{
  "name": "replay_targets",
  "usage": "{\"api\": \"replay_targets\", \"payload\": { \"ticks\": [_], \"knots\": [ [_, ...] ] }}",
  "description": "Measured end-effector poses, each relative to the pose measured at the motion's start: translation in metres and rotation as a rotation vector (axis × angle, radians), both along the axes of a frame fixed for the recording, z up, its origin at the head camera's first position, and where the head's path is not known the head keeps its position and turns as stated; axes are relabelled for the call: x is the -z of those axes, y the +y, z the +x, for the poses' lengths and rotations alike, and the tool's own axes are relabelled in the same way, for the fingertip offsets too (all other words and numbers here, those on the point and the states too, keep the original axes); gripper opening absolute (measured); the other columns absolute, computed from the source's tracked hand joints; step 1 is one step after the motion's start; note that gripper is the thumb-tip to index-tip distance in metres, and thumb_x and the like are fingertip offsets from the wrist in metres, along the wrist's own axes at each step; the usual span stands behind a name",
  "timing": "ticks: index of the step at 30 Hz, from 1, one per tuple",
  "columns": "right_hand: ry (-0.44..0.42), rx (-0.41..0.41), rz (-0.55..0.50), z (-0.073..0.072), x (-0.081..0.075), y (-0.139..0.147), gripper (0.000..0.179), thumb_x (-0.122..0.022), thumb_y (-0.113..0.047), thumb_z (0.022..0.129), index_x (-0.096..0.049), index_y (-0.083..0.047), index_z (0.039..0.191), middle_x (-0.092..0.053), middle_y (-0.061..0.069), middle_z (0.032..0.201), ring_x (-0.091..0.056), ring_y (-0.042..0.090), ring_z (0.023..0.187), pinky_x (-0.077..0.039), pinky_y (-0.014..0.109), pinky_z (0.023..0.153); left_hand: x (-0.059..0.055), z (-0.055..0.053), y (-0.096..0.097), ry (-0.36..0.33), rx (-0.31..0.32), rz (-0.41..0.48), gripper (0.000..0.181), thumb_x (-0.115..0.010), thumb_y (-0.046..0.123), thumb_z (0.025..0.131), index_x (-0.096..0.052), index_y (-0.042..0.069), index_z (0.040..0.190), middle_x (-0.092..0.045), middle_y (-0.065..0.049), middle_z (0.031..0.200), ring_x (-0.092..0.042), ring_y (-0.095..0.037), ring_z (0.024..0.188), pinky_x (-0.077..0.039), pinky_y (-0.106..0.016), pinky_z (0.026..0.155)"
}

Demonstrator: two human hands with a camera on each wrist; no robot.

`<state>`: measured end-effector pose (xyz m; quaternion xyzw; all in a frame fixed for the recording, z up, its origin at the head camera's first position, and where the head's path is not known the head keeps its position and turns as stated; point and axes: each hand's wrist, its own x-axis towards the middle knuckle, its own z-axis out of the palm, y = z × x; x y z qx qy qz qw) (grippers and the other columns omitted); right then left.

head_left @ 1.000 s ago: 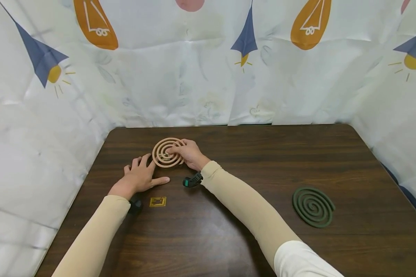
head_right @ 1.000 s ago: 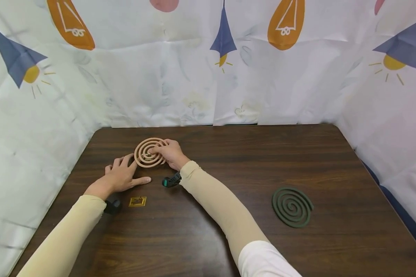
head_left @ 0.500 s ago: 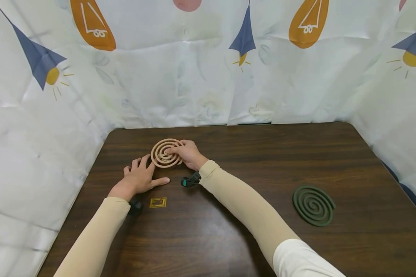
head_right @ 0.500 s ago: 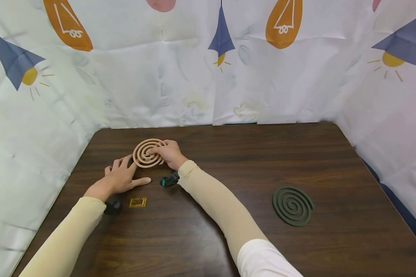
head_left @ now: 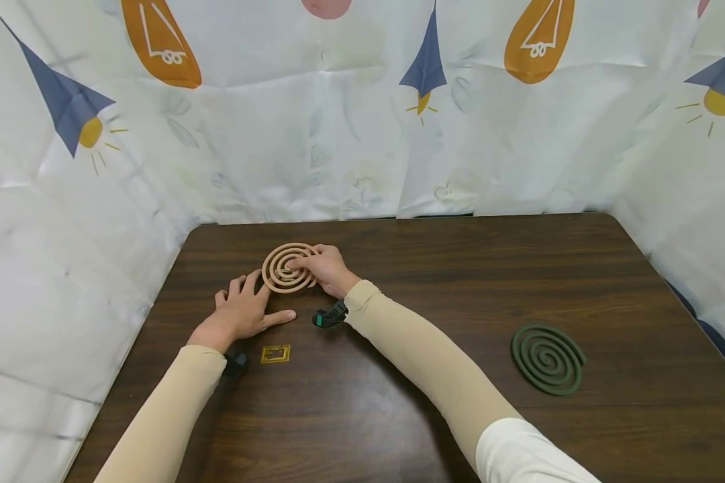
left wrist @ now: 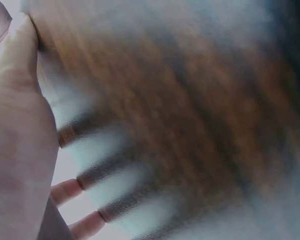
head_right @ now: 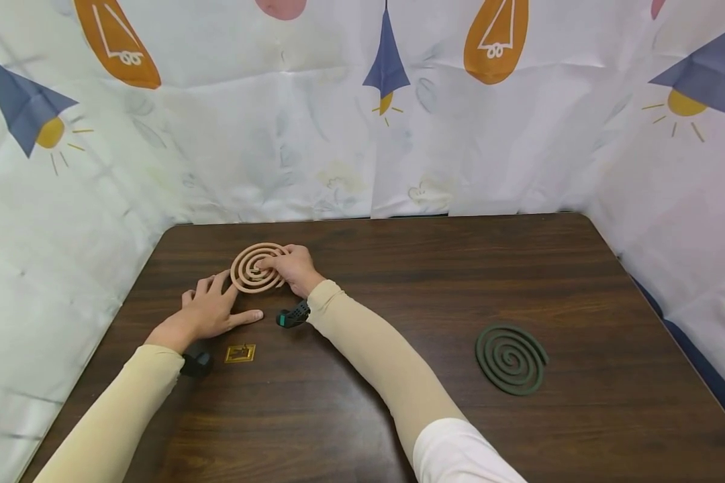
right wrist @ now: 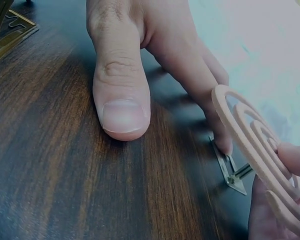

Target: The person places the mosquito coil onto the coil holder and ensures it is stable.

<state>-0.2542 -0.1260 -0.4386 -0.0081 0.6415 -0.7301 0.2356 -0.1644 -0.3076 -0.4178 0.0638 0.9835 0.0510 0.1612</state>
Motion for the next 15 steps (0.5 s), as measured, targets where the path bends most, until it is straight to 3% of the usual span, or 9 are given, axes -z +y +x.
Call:
{"api": "replay_targets", "payload": {
  "ticks": [15],
  "knots": [
    [0.026,0.017,0.056,0.0049,-0.0063,0.0017,0.023,-0.08,-0.011,0.09,-0.063,-0.007,0.104,-0.067,0.002,0.084,-0.063,0.012,0.067,-0.051,0.024,0.058,0.0003,0.0021,0.0002,-0.005,0.009,-0.013,0.104,-0.046,0.08,0.094,-0.026,0.007,0.164,-0.013,-0.03,0.169,-0.02,-0.06,0.148,-0.028,-0.079,0.105]
  ]
}}
